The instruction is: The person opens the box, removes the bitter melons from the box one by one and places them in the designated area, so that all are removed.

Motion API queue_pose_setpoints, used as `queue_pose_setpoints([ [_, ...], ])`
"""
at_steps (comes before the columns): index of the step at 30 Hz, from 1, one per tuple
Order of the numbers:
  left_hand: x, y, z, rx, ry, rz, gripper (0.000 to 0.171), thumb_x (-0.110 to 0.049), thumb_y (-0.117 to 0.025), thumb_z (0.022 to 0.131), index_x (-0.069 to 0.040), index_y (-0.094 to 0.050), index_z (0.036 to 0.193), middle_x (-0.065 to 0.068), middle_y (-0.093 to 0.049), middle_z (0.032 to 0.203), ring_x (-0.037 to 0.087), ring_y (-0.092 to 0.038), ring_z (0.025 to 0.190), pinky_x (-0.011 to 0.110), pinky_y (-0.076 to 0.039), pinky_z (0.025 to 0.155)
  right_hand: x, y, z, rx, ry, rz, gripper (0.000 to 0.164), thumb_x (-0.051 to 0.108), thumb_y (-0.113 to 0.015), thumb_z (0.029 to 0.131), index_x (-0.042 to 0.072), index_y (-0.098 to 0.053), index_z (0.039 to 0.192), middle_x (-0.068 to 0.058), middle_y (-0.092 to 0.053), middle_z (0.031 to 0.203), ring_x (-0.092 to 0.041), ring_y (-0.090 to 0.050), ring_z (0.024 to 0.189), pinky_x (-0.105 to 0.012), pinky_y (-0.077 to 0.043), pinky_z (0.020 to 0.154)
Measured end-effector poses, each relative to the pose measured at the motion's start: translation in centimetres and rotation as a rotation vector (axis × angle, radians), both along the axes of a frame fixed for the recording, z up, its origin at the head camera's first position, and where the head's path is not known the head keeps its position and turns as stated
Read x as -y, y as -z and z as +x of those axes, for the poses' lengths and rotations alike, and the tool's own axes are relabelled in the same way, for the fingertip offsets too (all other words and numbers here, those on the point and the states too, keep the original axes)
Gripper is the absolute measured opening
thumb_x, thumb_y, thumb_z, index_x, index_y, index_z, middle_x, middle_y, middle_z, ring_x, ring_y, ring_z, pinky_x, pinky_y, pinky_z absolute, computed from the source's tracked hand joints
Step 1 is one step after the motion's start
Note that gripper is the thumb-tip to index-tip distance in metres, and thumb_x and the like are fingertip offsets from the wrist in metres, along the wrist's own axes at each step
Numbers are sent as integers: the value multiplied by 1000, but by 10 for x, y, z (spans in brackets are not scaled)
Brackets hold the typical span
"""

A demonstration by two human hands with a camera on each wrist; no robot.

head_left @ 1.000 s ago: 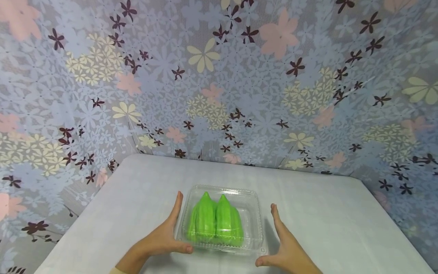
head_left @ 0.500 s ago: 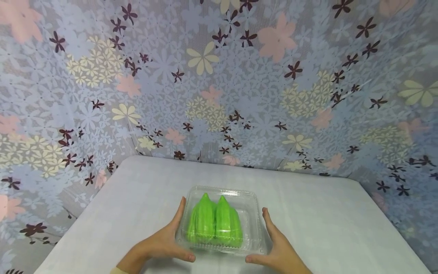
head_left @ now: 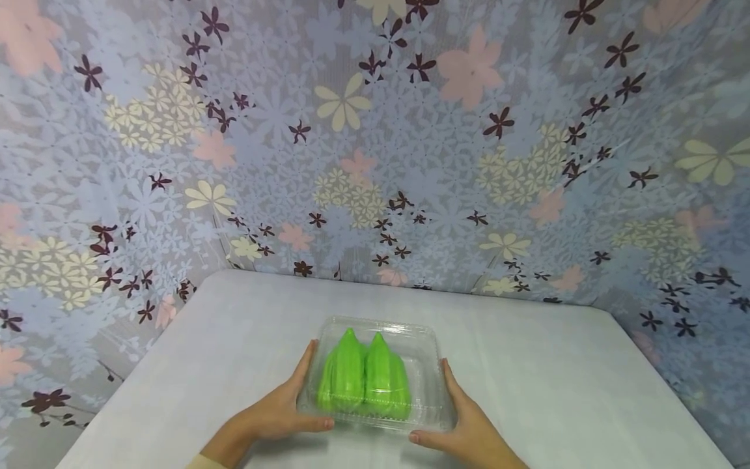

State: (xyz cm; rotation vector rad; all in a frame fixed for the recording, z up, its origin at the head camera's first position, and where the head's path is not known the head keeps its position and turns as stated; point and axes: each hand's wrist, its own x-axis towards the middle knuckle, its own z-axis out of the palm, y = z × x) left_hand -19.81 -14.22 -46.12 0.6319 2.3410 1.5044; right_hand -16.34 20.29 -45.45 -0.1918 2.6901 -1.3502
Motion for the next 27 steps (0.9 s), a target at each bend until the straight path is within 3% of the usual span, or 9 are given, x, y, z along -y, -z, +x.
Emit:
queue_pose_setpoints([
  [5, 2, 0, 3, 1, 7, -4, 126, -34, -81, 85, -16, 20, 159, 10, 22, 164, 38, 11, 149, 64, -2, 114, 2, 2, -1, 13, 10, -33, 130, 51, -89, 71, 22, -3, 164, -16, -13, 165, -50, -22, 144, -71, -27, 107],
  [13, 4, 6, 9, 17, -41, 48, 110, -36, -72, 92, -18, 10, 162, 4, 14, 166, 31, 9, 150, 61, 0, 116, 8, 10, -1, 3, 30, -85, 129, 48, -89, 71, 16, -5, 164, -18, -14, 165, -52, -24, 143, -71, -29, 106],
  [21, 5, 5, 8, -15, -33, 117, 97, -29, -68, 96, -13, -1, 162, 7, 5, 166, 29, 2, 151, 49, -7, 117, 7, 9, -1, -21, 13, -78, 126, 48, -89, 72, 19, -8, 164, -10, -13, 166, -45, -20, 146, -68, -24, 110],
  [23, 5, 5, 7, -32, -28, 129, 89, -27, -66, 98, -11, -6, 162, 8, 1, 166, 31, -1, 151, 39, -12, 117, 5, 9, -1, -34, -1, -66, 126, 49, -88, 73, 19, -8, 164, -7, -14, 166, -42, -20, 147, -66, -23, 112],
  [27, 4, 8, 5, -147, -86, 160, 54, -24, -53, 106, -2, -38, 153, 12, -21, 163, 34, -16, 149, 26, -17, 114, 2, 10, -2, -68, -14, -17, 123, 49, -87, 74, 20, -8, 164, -14, -19, 165, -46, -25, 145, -66, -27, 110],
])
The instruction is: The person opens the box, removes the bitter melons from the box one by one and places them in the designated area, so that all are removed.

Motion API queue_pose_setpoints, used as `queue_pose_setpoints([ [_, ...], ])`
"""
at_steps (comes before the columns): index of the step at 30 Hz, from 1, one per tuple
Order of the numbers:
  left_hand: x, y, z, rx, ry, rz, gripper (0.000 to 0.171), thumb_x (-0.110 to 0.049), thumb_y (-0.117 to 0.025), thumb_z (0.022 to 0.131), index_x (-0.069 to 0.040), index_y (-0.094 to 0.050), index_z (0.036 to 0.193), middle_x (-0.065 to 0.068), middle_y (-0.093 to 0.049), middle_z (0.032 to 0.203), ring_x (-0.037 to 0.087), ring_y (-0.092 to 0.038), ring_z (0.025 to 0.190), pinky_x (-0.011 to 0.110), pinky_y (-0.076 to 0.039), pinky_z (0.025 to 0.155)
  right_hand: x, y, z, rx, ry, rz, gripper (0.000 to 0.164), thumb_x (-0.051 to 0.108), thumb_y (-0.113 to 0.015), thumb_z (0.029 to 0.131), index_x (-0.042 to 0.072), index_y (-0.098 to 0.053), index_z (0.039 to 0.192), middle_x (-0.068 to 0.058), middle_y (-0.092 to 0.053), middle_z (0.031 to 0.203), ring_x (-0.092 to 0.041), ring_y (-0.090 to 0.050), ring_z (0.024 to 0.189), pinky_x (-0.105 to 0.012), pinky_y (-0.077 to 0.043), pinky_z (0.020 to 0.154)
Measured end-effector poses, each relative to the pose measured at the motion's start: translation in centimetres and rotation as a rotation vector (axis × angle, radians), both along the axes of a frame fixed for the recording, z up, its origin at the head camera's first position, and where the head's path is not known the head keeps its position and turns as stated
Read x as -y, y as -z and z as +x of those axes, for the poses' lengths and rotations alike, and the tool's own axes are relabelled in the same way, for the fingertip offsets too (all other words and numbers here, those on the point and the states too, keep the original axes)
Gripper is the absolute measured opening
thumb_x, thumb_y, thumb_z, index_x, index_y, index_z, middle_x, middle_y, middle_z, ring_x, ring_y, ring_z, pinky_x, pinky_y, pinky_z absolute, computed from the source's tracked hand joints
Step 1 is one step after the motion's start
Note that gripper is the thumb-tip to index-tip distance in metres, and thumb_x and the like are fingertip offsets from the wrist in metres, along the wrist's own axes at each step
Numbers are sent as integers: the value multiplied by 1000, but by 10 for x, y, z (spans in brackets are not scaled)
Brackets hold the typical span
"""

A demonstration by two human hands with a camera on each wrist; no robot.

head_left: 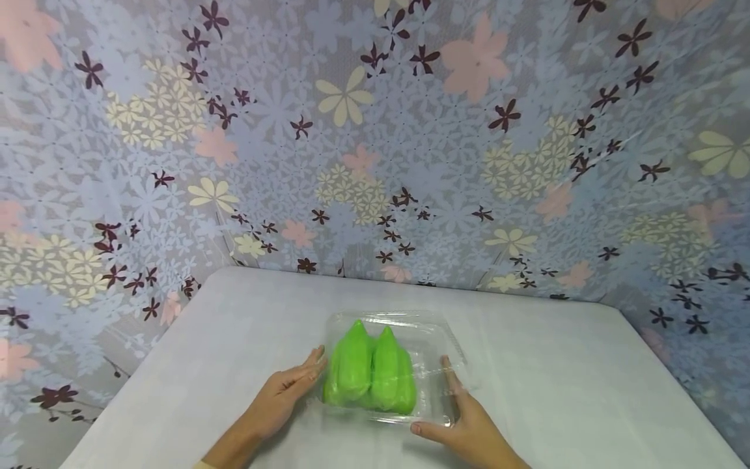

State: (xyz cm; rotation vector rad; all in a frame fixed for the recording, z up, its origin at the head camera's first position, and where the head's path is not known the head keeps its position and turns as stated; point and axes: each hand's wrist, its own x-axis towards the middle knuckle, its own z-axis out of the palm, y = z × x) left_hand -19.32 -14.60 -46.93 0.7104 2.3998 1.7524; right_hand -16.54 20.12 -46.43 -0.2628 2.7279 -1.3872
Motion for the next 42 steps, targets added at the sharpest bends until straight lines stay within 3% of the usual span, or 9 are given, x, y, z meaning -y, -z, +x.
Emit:
queue_pose_setpoints([
  [3, -2, 2, -1, -84, -67, -5, 43, -26, -48, 108, 1, -54, 141, 12, -34, 157, 30, -28, 145, 24, -20, 113, -2, -2, -2, -5, 3, 16, 120, 47, -86, 76, 21, -9, 164, -18, -21, 163, -51, -26, 142, -69, -28, 108],
  [9, -2, 5, -1, -135, -116, 34, 43, -19, -49, 107, 5, -49, 143, 12, -40, 153, 28, -36, 142, 23, -27, 111, -2, -5, -3, 76, 14, -7, 122, 51, -85, 77, 18, -6, 164, -16, -13, 165, -49, -21, 145, -71, -25, 108],
  [14, -1, 0, 0, 28, -58, 57, 55, -35, -22, 112, -7, -20, 159, 3, -17, 165, 15, -14, 150, 18, -12, 114, -1, -7, -2, 95, 9, 3, 123, 52, -85, 76, 10, -6, 163, -21, -15, 163, -47, -19, 146, -68, -20, 112],
  [19, -1, -6, -5, 47, 48, 107, 57, -32, -10, 110, -11, 4, 161, 2, 9, 167, 20, 11, 152, 45, 7, 120, -3, -10, -3, 42, -14, 41, 122, 53, -84, 77, 7, -10, 162, -22, -18, 163, -45, -20, 146, -65, -20, 113],
  [22, -4, -8, -8, 46, 25, 80, 59, -31, -13, 110, -12, 10, 161, 3, 15, 167, 24, 16, 151, 57, 11, 117, -4, -11, -5, 26, -49, 45, 122, 54, -82, 79, 10, -6, 163, -19, -14, 164, -44, -19, 146, -66, -21, 113],
  [29, -9, -6, -8, 90, -21, -18, 70, -30, -33, 110, -12, 11, 161, 8, 15, 167, 27, 15, 151, 58, 6, 117, -3, -8, -5, 57, -68, 41, 122, 53, -82, 79, 8, -4, 162, -12, -9, 165, -42, -18, 147, -65, -20, 114],
  [35, -8, -5, -4, 96, -41, -67, 102, -34, -71, 93, -25, 3, 163, 13, 9, 166, 33, 7, 151, 65, -1, 114, -2, -11, -4, 81, -58, 31, 122, 53, -82, 79, 10, -4, 163, -12, -7, 166, -43, -18, 147, -67, -21, 113],
  [39, -7, -4, -5, 100, -42, -115, 117, -37, -82, 84, -35, 5, 162, 12, 11, 166, 31, 7, 150, 64, -2, 114, -1, -13, -4, 88, -55, 37, 122, 55, -81, 79, 11, -3, 163, -11, -7, 166, -43, -18, 147, -66, -22, 113],
  [42, -5, -6, -8, 72, -19, -152, 122, -37, -85, 81, -33, 6, 162, 11, 13, 166, 31, 10, 150, 64, -2, 114, 0, -13, -4, 86, -47, 48, 123, 56, -81, 78, 11, -5, 163, -11, -9, 166, -42, -19, 147, -65, -23, 113],
])
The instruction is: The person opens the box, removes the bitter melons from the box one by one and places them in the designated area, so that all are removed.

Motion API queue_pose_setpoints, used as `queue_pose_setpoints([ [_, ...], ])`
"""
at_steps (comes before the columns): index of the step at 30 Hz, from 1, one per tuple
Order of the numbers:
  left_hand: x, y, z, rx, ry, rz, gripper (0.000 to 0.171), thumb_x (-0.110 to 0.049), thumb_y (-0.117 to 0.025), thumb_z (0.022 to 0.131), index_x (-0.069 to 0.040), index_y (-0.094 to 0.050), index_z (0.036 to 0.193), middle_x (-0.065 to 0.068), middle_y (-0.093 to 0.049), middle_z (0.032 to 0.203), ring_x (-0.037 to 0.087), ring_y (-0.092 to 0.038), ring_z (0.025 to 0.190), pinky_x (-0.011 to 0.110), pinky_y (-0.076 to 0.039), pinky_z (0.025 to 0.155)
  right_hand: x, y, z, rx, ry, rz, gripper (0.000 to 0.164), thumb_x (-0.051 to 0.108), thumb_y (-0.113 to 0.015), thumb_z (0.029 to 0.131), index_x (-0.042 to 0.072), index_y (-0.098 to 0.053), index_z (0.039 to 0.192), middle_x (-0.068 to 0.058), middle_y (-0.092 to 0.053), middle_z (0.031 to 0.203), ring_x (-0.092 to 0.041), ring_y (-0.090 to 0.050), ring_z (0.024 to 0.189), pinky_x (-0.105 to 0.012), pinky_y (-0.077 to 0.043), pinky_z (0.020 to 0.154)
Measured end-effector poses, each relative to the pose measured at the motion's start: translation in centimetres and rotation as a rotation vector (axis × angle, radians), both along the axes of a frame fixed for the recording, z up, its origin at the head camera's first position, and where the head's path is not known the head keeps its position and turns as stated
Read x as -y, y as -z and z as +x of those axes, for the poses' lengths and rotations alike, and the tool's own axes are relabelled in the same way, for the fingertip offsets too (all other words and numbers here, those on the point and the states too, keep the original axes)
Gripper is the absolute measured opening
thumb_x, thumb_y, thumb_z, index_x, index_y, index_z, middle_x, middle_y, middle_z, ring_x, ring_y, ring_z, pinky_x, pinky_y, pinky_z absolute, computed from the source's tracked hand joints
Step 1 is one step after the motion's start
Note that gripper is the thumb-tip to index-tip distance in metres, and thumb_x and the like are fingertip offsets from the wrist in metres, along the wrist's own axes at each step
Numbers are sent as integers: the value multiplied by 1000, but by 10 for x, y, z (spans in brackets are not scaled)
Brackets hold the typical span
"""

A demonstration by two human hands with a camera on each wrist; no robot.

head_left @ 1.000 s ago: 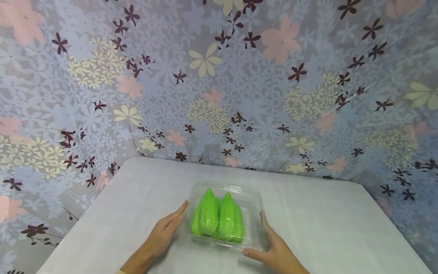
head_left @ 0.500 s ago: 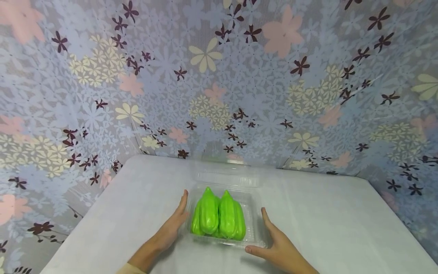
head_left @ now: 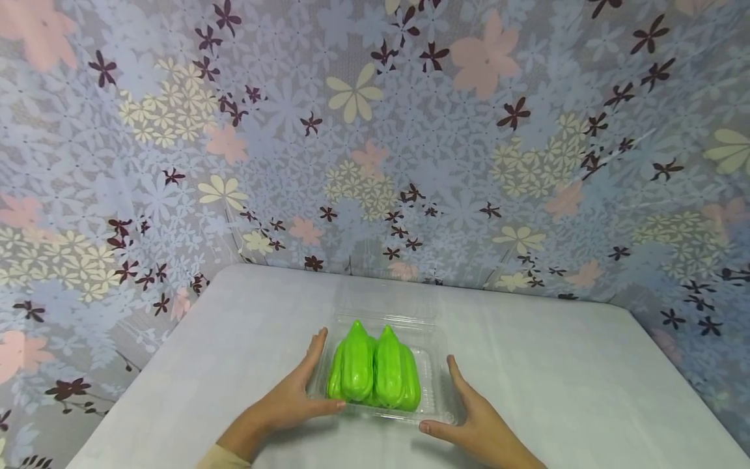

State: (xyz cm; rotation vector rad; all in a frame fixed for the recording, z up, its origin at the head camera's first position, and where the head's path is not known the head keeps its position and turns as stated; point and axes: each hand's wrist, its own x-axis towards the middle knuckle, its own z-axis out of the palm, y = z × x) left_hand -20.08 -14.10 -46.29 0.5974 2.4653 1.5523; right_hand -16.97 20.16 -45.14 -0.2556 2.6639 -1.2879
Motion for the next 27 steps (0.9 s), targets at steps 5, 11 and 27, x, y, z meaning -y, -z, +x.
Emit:
queue_pose_setpoints([
  [5, 4, -7, -8, -19, 67, -26, 123, -34, -87, 79, -24, 1, 164, 11, 16, 166, 32, 16, 150, 70, 0, 110, 0, -3, 0, 21, 13, 4, 122, 55, -82, 78, 10, -6, 163, -13, -10, 166, -44, -20, 147, -66, -24, 112],
  [11, 7, -15, -13, 24, 89, -65, 126, -36, -89, 76, -23, -1, 164, 11, 14, 166, 34, 15, 150, 71, -2, 111, 1, -6, 0, 45, 13, 22, 120, 54, -81, 79, 12, -6, 163, -13, -10, 166, -45, -20, 147, -67, -25, 111],
  [27, 8, -14, -16, 43, 88, -57, 130, -35, -91, 73, -24, 2, 164, 23, 10, 164, 50, -3, 147, 72, -13, 110, -4, -23, 1, 0, 21, -4, 121, 50, -84, 78, 15, -5, 163, -16, -11, 166, -46, -24, 145, -66, -29, 110],
])
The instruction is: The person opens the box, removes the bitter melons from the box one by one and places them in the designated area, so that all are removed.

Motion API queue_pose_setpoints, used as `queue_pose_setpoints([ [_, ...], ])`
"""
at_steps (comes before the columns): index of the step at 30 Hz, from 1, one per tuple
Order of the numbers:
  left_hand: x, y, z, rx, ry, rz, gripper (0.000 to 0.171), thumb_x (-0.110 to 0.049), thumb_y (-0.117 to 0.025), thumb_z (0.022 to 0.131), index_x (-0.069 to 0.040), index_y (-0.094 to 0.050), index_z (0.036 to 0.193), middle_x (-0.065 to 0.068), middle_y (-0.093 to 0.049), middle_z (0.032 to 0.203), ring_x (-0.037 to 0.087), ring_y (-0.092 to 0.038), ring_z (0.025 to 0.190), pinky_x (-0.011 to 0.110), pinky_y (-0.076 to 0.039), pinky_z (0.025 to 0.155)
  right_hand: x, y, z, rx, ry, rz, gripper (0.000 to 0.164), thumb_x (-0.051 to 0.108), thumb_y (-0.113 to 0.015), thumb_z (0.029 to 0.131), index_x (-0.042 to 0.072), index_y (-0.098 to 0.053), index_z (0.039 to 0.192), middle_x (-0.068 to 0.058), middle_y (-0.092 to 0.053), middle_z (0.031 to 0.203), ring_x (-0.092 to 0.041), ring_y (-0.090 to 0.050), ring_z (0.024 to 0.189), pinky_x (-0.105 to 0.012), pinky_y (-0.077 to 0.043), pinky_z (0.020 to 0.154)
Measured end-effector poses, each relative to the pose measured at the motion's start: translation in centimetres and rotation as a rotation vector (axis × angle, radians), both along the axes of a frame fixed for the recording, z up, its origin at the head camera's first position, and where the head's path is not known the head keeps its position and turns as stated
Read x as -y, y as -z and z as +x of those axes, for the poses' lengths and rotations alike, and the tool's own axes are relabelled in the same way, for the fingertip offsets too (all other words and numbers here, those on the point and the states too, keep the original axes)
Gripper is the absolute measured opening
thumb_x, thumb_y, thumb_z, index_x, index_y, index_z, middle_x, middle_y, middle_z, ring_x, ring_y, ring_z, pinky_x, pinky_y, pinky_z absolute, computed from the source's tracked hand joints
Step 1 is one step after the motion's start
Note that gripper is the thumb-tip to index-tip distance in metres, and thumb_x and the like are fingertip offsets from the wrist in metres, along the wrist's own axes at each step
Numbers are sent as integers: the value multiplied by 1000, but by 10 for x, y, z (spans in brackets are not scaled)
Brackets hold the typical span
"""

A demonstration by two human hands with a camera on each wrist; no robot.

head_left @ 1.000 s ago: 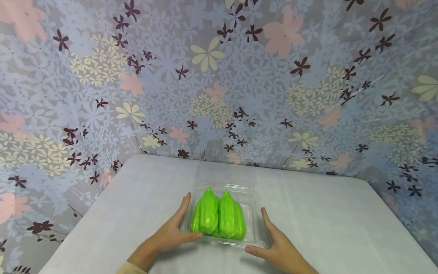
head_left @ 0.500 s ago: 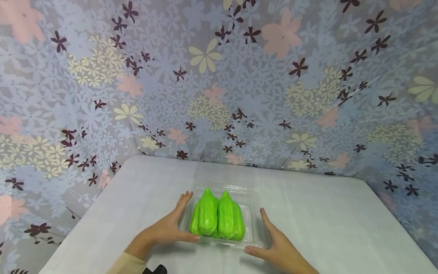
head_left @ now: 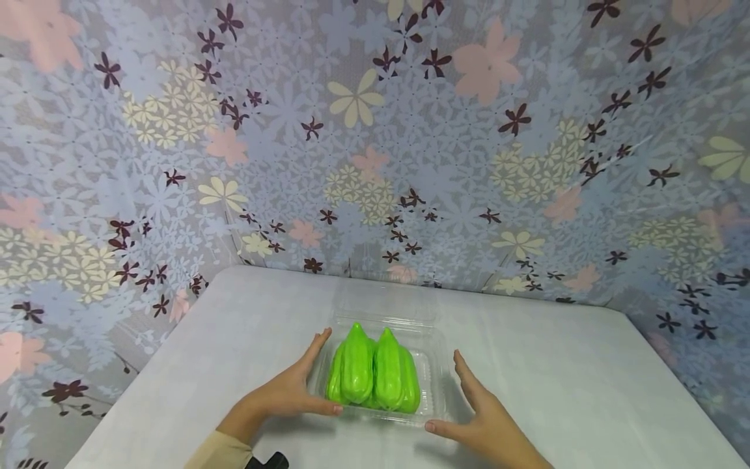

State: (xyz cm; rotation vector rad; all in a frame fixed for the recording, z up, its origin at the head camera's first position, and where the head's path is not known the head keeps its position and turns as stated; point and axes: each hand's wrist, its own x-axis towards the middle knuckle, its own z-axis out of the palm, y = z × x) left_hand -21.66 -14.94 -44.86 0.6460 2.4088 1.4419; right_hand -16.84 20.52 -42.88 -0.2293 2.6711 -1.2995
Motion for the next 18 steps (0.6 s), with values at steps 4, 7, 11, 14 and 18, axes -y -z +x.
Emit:
queue_pose_setpoints([
  [4, 0, 0, 0, 3, 2, 2, 130, -35, -91, 73, -27, 3, 163, 24, 10, 164, 51, -3, 147, 73, -13, 110, -3, -12, 2, -100, 12, -30, 118, 45, -87, 76, 17, -13, 163, -13, -17, 166, -41, -31, 144, -56, -35, 110],
  [7, 1, 0, -1, 2, 7, 4, 130, -36, -90, 73, -27, 3, 163, 24, 11, 164, 51, -2, 147, 73, -13, 110, -3, -22, 2, -205, 34, -32, 113, 43, -90, 73, 16, -25, 161, -13, -27, 163, -39, -42, 139, -49, -43, 105],
  [11, 1, 1, -2, 1, 9, -4, 130, -38, -90, 74, -24, 4, 163, 24, 11, 164, 51, -2, 147, 73, -13, 110, -2, -31, 0, -291, 51, -42, 106, 40, -93, 70, 17, -37, 157, -12, -37, 158, -36, -52, 131, -46, -50, 99],
  [14, 1, 2, -2, 1, 6, -8, 130, -39, -90, 74, -24, 3, 163, 23, 10, 165, 50, -2, 148, 73, -13, 110, 0, -36, -1, -302, 45, -61, 103, 38, -94, 69, 19, -40, 155, -10, -39, 157, -35, -55, 129, -48, -51, 98],
  [18, 1, 4, -2, 9, 7, 1, 130, -38, -90, 74, -25, 4, 163, 23, 11, 165, 49, 0, 148, 73, -13, 110, 6, -39, -4, -286, 35, -86, 103, 36, -95, 68, 20, -41, 155, -9, -40, 156, -36, -54, 129, -52, -50, 98],
])
